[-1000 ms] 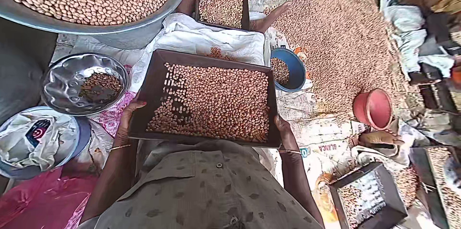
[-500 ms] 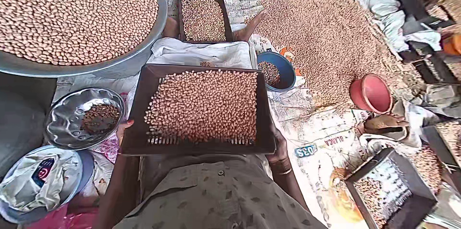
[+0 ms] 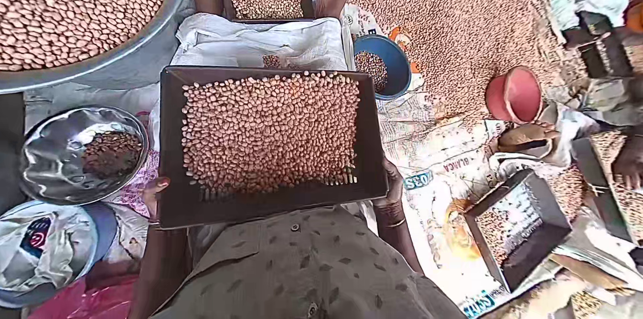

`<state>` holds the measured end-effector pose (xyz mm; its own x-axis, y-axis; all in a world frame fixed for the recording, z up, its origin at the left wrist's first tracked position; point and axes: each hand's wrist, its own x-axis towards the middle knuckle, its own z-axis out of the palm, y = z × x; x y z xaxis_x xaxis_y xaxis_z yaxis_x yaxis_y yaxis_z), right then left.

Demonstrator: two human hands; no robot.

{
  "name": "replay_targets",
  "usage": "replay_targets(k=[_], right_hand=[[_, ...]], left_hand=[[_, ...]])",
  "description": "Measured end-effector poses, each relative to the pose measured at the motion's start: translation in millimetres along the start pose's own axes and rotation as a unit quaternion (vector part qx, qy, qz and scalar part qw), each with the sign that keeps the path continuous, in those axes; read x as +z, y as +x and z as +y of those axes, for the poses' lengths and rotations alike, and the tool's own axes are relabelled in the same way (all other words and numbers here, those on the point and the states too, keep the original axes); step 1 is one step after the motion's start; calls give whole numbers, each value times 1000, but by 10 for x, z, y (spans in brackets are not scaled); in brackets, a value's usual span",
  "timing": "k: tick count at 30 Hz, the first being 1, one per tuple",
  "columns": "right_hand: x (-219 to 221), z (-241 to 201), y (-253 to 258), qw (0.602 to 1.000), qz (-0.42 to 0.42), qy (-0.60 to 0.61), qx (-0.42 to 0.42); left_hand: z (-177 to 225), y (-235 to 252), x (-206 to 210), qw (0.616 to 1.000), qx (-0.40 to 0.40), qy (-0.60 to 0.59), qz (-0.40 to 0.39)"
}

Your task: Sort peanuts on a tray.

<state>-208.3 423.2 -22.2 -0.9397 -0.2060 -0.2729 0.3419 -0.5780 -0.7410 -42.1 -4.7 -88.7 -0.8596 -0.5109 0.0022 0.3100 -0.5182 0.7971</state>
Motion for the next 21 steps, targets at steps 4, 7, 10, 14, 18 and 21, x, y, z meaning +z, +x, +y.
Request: replay_targets(k=[4,7,10,14,18,21], right_hand=[[-309,-418,547,998,-62,8,-17],[-70,-377,878,994,-98,-47,-10],[276,-48,409,996,-35,-84,-7],[-101,-125,-1,999,-23,-27,-23],[-392,-335,790,992,-123,33,-27],[-65,-168,1008,989,-145,2,-2]], left_hand=[[228,2,967,990,-102,90,32],[86,507,828,995,-61,81,18],[-58,484,30,1000,25,16,-2],[65,-194,278,992,-65,25,104],[165,95,1021,992,-101,50,-46],[116,515,868,996,-56,53,55]])
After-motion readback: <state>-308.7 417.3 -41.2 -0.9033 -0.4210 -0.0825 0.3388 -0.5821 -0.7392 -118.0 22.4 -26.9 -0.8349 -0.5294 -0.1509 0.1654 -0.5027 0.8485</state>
